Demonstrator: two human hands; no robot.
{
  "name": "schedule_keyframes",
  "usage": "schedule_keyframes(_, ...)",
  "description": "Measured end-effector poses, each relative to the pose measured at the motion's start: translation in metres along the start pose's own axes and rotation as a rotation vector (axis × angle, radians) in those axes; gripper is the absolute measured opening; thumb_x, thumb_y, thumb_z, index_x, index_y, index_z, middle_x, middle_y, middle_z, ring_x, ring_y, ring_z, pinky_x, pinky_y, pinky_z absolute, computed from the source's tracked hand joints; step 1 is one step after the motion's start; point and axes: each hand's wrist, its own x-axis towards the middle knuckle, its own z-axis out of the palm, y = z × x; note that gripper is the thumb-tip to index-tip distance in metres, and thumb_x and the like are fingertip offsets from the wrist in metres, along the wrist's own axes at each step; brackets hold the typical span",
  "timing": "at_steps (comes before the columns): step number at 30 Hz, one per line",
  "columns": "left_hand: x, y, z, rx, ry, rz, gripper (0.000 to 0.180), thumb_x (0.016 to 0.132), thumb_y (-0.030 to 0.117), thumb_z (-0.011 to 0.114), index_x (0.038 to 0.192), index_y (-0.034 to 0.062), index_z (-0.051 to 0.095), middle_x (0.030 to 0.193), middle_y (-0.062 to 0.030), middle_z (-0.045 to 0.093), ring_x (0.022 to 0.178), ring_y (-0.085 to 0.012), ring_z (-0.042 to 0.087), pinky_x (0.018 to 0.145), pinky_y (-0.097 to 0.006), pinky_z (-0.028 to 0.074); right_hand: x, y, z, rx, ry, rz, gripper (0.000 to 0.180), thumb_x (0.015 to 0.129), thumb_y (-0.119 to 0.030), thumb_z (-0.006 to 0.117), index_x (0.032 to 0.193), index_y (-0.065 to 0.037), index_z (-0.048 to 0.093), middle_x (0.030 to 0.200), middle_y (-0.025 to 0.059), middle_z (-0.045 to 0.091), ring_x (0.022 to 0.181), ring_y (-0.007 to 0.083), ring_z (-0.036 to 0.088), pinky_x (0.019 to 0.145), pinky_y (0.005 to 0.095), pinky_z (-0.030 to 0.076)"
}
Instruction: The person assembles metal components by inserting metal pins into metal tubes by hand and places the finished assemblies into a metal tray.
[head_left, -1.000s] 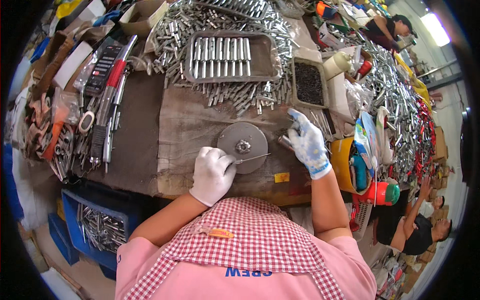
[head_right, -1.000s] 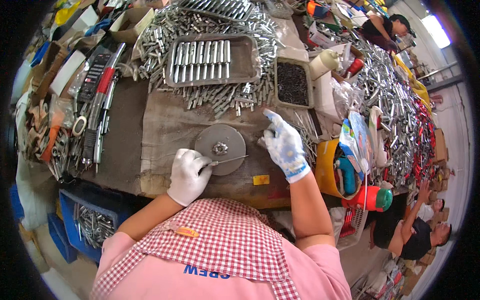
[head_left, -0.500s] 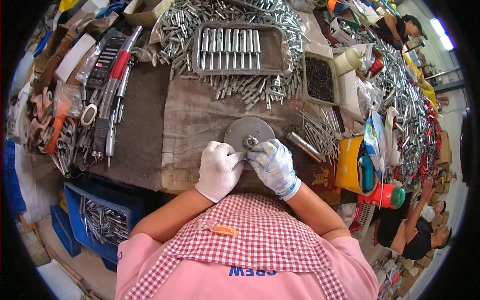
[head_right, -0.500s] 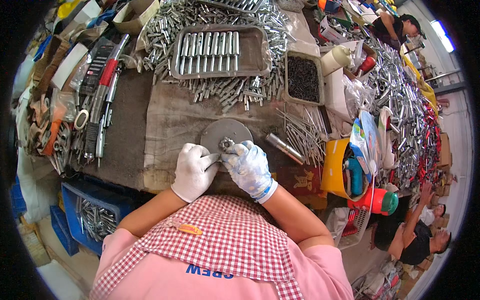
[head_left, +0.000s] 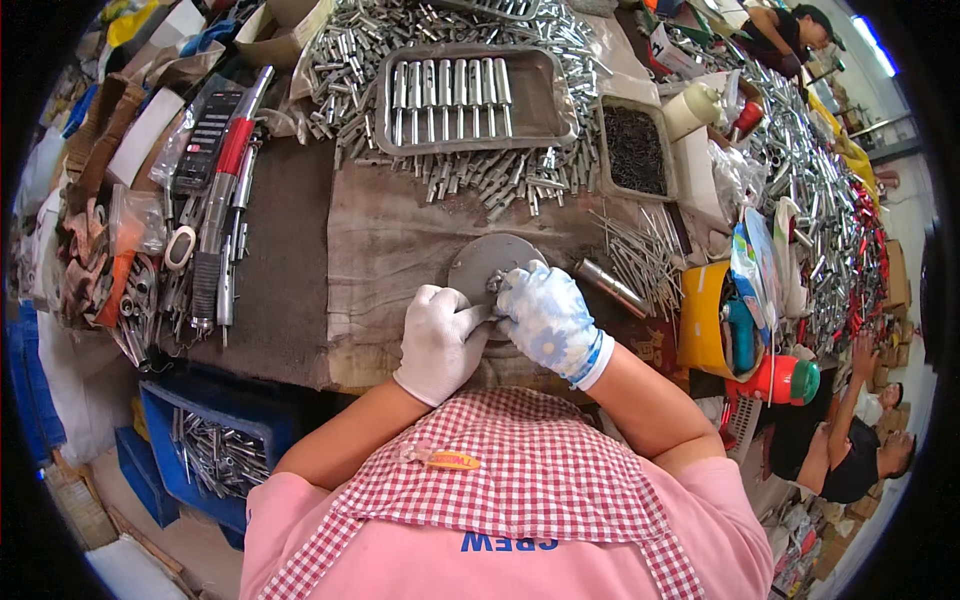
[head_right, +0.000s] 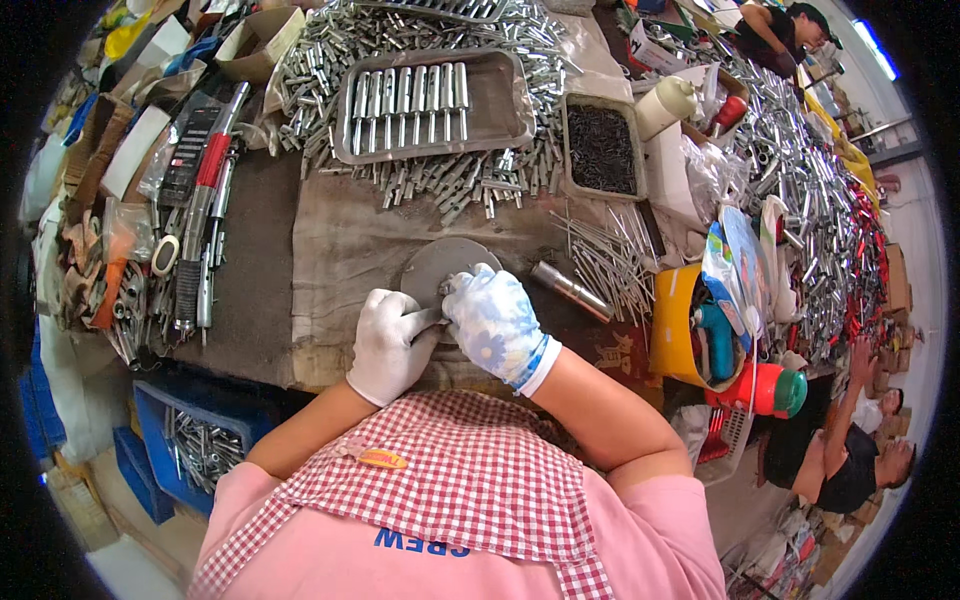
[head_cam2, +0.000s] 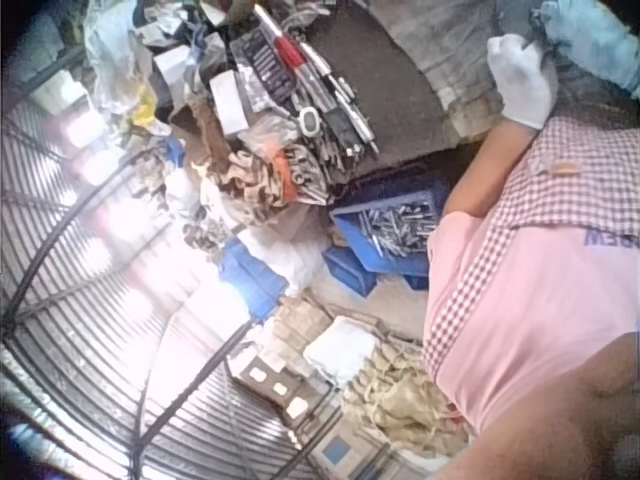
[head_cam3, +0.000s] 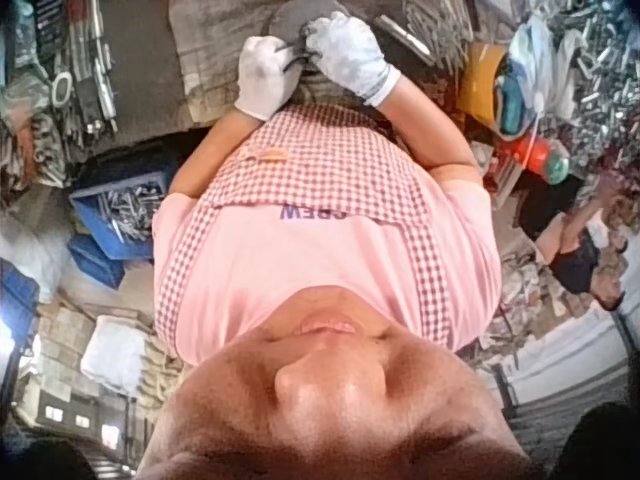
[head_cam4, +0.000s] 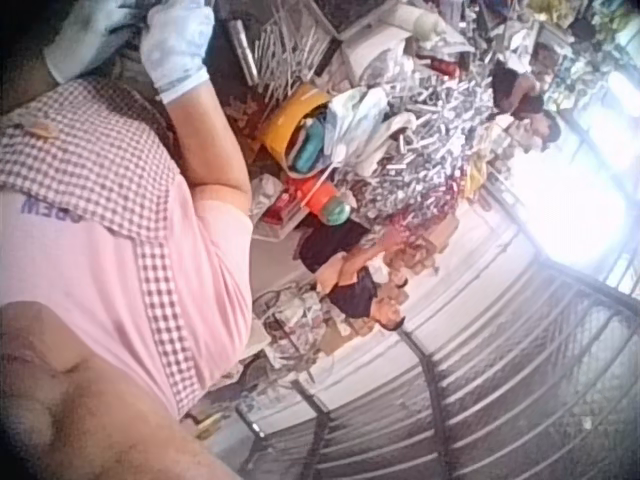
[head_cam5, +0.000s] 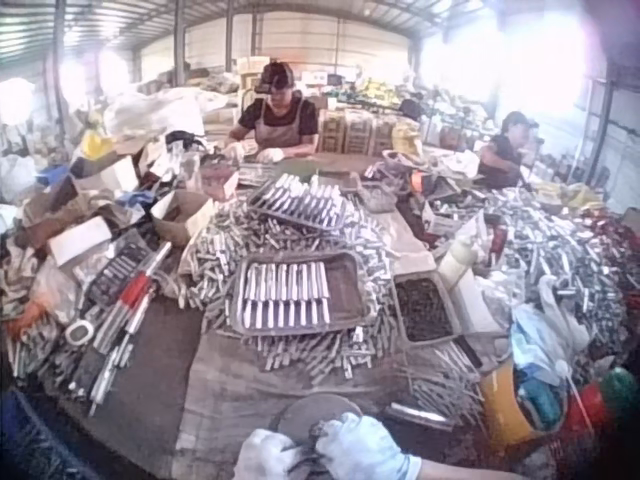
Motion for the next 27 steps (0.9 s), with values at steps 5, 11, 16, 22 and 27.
schedule_keyframes(5, 0.001, 0.002, -0.003, -0.006, 0.001, -0.014, 0.017, 0.061, 0.005, 0.07, 0.078, 0.0079, 0.07, 0.074, -0.0057, 0.055, 0.075, -0.0259, 0.051, 0.066, -0.036, 0.044, -0.019, -0.005, -0.001, 0.089, 0.204, 0.066, 0.032, 0.066, -0.021, 0.07, 0.096, -0.01, 0.067, 0.1, 0.0066, 0.058, 0.092, 0.0283, 0.054, 0.074, 0.0393, 0.044)
schedule_keyframes(11, 0.002, 0.003, -0.002, -0.019, -0.007, -0.005, 0.016, 0.063, 0.006, 0.07, 0.079, 0.0072, 0.07, 0.073, -0.0058, 0.055, 0.075, -0.025, 0.052, 0.066, -0.035, 0.045, -0.026, -0.013, 0.031, 0.013, 0.287, 0.006, 0.02, 0.07, -0.018, 0.067, 0.089, -0.01, 0.068, 0.097, 0.0029, 0.058, 0.086, 0.024, 0.052, 0.074, 0.0383, 0.041)
schedule_keyframes(16, 0.0, 0.002, -0.003, 0.006, -0.015, -0.014, 0.014, 0.063, 0.007, 0.07, 0.078, 0.0065, 0.069, 0.074, -0.0064, 0.056, 0.076, -0.0257, 0.052, 0.066, -0.036, 0.045, -0.029, -0.013, 0.0, 0.072, 0.472, -0.043, 0.029, 0.068, -0.018, 0.066, 0.095, -0.007, 0.065, 0.103, 0.0055, 0.056, 0.094, 0.025, 0.053, 0.081, 0.0384, 0.042)
schedule_keyframes(22, 0.0, 0.001, 0.001, 0.016, -0.001, 0.011, 0.014, 0.063, 0.006, 0.071, 0.077, 0.006, 0.068, 0.075, -0.0066, 0.056, 0.076, -0.0258, 0.052, 0.067, -0.036, 0.045, -0.031, -0.012, 0.025, 0.062, 0.363, -0.066, 0.03, 0.065, -0.017, 0.067, 0.094, -0.006, 0.066, 0.106, 0.0066, 0.056, 0.097, 0.0268, 0.052, 0.082, 0.0397, 0.041)
schedule_keyframes(27, 0.0, 0.001, 0.002, -0.005, 0.0, -0.004, 0.014, 0.064, 0.006, 0.071, 0.078, 0.0062, 0.068, 0.075, -0.0065, 0.056, 0.076, -0.0254, 0.052, 0.068, -0.036, 0.045, -0.041, -0.002, -0.001, 0.114, 0.512, 0.043, 0.042, 0.066, -0.015, 0.068, 0.106, -0.006, 0.062, 0.111, 0.0101, 0.056, 0.104, 0.0293, 0.051, 0.09, 0.0435, 0.04)
